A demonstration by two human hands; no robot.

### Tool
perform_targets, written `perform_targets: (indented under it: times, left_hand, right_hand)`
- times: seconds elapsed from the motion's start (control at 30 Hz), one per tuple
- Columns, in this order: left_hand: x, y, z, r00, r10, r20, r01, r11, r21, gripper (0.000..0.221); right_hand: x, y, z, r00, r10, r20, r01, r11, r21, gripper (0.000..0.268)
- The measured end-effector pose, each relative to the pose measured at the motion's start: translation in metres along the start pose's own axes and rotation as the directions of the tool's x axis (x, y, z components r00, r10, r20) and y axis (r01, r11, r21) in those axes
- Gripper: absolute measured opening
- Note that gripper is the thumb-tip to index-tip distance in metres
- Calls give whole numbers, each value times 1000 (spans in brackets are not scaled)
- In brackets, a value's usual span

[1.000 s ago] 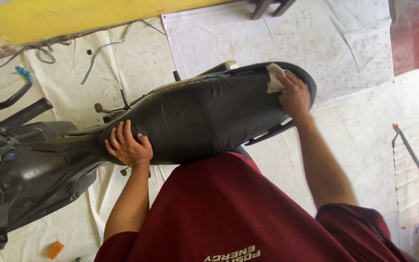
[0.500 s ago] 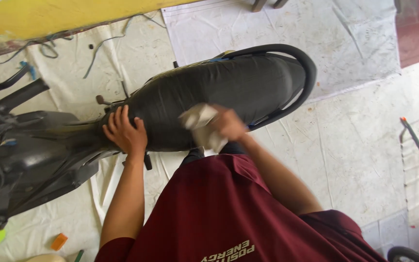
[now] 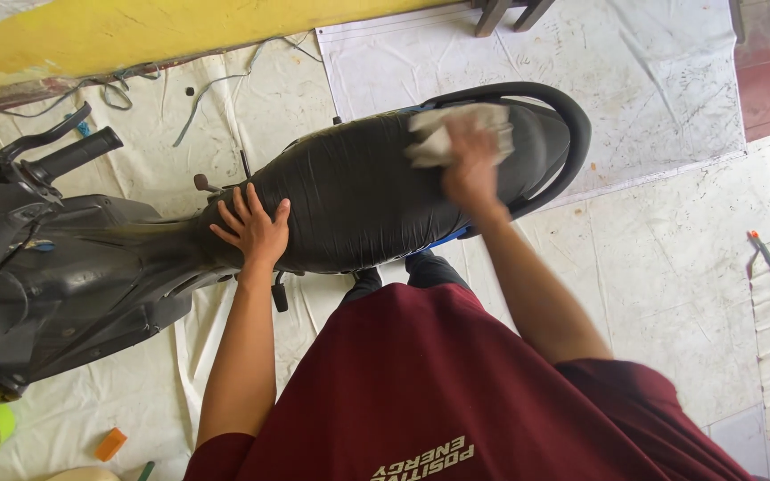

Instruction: The person wipes the black seat of a motorcycle using a white cloth. They hold the motorcycle's body with their left hand for stability while scrubbing the seat surface with their right hand.

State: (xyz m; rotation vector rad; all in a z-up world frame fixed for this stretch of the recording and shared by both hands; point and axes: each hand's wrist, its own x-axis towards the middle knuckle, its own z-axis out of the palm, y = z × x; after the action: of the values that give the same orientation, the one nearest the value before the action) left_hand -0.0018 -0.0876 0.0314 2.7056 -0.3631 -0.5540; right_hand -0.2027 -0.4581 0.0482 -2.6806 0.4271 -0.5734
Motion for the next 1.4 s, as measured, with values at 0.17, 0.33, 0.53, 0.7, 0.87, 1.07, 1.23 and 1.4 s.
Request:
perform_targets:
  times: [0.17,0.33,0.53,0.7,0.87,1.07,1.23,1.4]
  left_hand:
    - [-6,-8,-5,999,43,-16,-43,998,-41,81]
    - [-28,14,-46,995,2,102,43,901,-432,65]
    - [-82,39,13,867,360,345,411,-124,-903,78]
    - [-83,103,-27,917,214,336,380,-217,-899,54]
    - [18,35,-40,952,-304,43,5,-126,-992,41]
    - [98,-62,-34,879,-314,-360,-64,669,-741,42]
    - [42,81,-1,976,-215,-45,204,964,-171,43]
    - [-10,216,108,647,652,-394,-748,644,-163,56]
  right_hand:
    - [-29,-149,32,919,-285,273,202,934,295,74]
    - [-33,-181,44,684,-335,648,-219,754,620,76]
    - [3,-178,18,484,-162,860,-872,-168,459,59]
    - [19,-181,-27,541,-12,841,-841,-34,540,83]
    - [17,-105,-62,768,286,574,-629,505,591,67]
    - [6,31,-105,938,325,-124,-324,946,27,48]
    - [21,87,-117,859,509,-57,-512,853,-104,58]
    - [36,112,-119,784,620,0,-613,776,-148,44]
